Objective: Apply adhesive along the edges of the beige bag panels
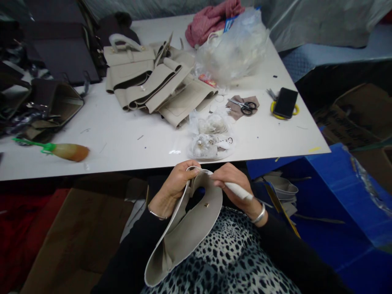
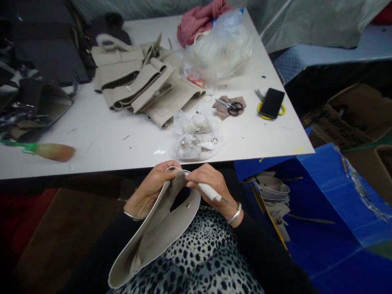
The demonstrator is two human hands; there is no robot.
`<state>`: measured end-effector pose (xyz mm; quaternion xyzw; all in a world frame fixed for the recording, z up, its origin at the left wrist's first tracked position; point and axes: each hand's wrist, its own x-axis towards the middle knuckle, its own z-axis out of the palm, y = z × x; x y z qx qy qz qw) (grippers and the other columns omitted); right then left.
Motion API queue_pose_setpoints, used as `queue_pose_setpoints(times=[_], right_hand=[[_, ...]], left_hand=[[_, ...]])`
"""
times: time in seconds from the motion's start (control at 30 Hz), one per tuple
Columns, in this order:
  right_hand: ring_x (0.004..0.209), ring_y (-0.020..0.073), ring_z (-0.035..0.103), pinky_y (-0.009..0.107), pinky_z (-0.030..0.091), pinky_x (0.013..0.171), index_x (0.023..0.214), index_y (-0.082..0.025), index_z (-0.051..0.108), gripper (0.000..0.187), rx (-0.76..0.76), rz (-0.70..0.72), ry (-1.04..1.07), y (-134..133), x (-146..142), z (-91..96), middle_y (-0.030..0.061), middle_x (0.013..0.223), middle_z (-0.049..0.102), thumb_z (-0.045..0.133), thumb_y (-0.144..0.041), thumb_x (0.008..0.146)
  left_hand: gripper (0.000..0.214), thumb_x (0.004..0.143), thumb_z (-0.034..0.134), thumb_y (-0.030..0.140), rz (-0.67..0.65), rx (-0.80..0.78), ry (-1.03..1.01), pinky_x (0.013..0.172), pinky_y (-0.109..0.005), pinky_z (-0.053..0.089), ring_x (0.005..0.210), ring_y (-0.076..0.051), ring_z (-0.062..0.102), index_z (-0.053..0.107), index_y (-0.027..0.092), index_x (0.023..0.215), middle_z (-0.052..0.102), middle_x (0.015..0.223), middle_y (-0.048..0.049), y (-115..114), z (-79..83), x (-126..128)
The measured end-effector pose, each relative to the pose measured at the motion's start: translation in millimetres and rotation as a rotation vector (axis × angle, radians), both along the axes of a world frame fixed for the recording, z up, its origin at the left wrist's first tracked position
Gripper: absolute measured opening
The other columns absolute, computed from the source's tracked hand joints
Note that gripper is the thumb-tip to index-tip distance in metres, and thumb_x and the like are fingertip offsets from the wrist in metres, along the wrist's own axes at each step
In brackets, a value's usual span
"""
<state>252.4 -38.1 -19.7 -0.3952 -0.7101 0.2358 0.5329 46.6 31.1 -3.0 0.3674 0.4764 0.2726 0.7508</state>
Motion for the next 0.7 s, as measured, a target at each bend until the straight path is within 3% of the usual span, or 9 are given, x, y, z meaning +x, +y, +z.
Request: queue_pose_setpoints(times=[0.1,0.27,0.4,0.53,0.7], right_hand=[[0.088,0.0211,0.071,0.038,0.057,0.083,0.113,-0.026,0.076,0.016,-0.086,-0.147,0.214,-11,0,5.1,0.0046,0.097,0.078,0.064,-0.035,0.108],[0.078,0.0179,0.073,0.033,0.061,0.075,0.133,-0.027,0.068,0.031,-0.278,-0.256,0.368,-26,-5,3.2,0.0036,0.097,0.079,0.055,-0.043,0.111],[0.090,0.0177,0.072,0.031,0.058,0.082,0.116,-0.026,0.070,0.021,-0.278,-0.376,0.389,-33,-10,7.0,0.0031,0.101,0.077,0.056,-0.040,0.111],[0.098,0.0192,0.068,0.029,0.053,0.083,0.113,-0.026,0.067,0.018,-0.402,-0.262,0.392,-43,-11,17.6,0.0030,0.109,0.073,0.071,-0.038,0.101],[0.075,0.0153,0.057,0.026,0.045,0.067,0.100,-0.024,0.061,0.029,-0.521,-0.269,0.339,-58,-12,32.9,-0.0027,0.088,0.064,0.083,-0.038,0.088]], left_hand=[[0.030,0.069,0.088,0.032,-0.038,0.029,0.013,0.052,-0.022,0.039,0.053,-0.011,0.053,0.066,0.016,0.081,0.062,0.064,0.0021,-2,2.5,5],[0.030,0.069,0.087,0.033,-0.106,0.085,0.024,0.053,-0.023,0.038,0.055,-0.012,0.053,0.065,0.016,0.080,0.061,0.066,0.0013,-4,6.9,12],[0.028,0.074,0.082,0.037,-0.147,0.163,0.052,0.053,-0.024,0.036,0.054,-0.012,0.048,0.064,0.018,0.083,0.058,0.064,0.0027,-11,15.5,19],[0.021,0.084,0.072,0.037,-0.231,0.388,0.156,0.062,-0.026,0.039,0.063,-0.013,0.048,0.063,0.018,0.082,0.056,0.069,0.0027,-25,30.7,28],[0.013,0.092,0.061,0.029,-0.339,0.671,0.275,0.074,-0.029,0.043,0.078,-0.018,0.055,0.062,0.019,0.083,0.061,0.080,-0.0002,-43,44.1,36]])
